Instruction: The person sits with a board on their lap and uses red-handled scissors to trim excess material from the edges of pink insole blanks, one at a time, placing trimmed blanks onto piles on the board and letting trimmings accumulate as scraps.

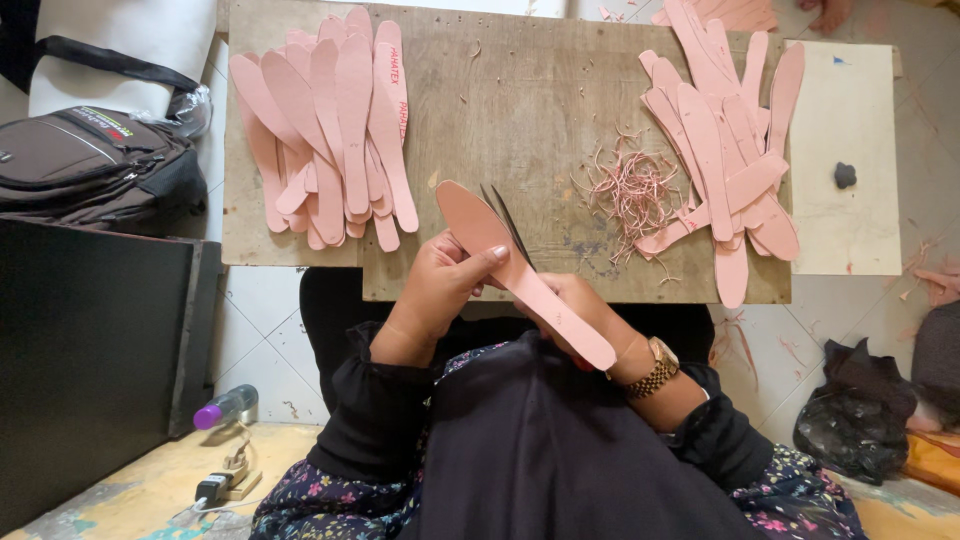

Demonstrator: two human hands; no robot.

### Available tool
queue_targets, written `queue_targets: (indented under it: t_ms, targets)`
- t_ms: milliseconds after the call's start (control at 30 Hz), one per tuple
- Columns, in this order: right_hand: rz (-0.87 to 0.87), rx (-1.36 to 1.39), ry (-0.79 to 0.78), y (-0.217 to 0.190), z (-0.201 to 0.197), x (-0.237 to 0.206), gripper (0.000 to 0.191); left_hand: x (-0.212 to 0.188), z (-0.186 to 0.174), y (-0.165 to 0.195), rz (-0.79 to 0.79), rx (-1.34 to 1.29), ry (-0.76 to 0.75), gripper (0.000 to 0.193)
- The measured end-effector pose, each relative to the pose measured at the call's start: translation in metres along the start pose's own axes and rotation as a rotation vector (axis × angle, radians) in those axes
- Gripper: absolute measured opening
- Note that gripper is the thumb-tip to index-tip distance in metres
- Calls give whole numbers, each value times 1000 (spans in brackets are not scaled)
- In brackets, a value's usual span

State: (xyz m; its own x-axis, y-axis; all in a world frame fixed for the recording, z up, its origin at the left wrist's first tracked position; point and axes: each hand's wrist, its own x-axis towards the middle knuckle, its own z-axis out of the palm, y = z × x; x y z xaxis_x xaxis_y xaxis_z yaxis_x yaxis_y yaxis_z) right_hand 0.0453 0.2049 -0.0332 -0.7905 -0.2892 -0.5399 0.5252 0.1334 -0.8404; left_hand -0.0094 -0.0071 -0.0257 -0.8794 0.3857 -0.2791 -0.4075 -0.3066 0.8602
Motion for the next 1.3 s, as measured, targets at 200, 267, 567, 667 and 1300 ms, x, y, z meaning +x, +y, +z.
queue_targets:
  t_ms: [200,267,567,667,1300]
  targets:
    - [-77,-58,25,9,-3,7,18,0,-1,-1,9,-20,-11,17]
    - [-166,-140,49,6,-1,6,17,-1,1,-4,-25,-16,-74,17]
    - [-165,-270,158,-15,-3,4,19,6,9,-18,20,-30,30,20]
    - [-292,-342,74,-18,1,-3,19,8,11,-22,101,-131,46,22]
    - [-207,-136,-153,-30,4,-15,26,0,8,-8,123,-85,0,12]
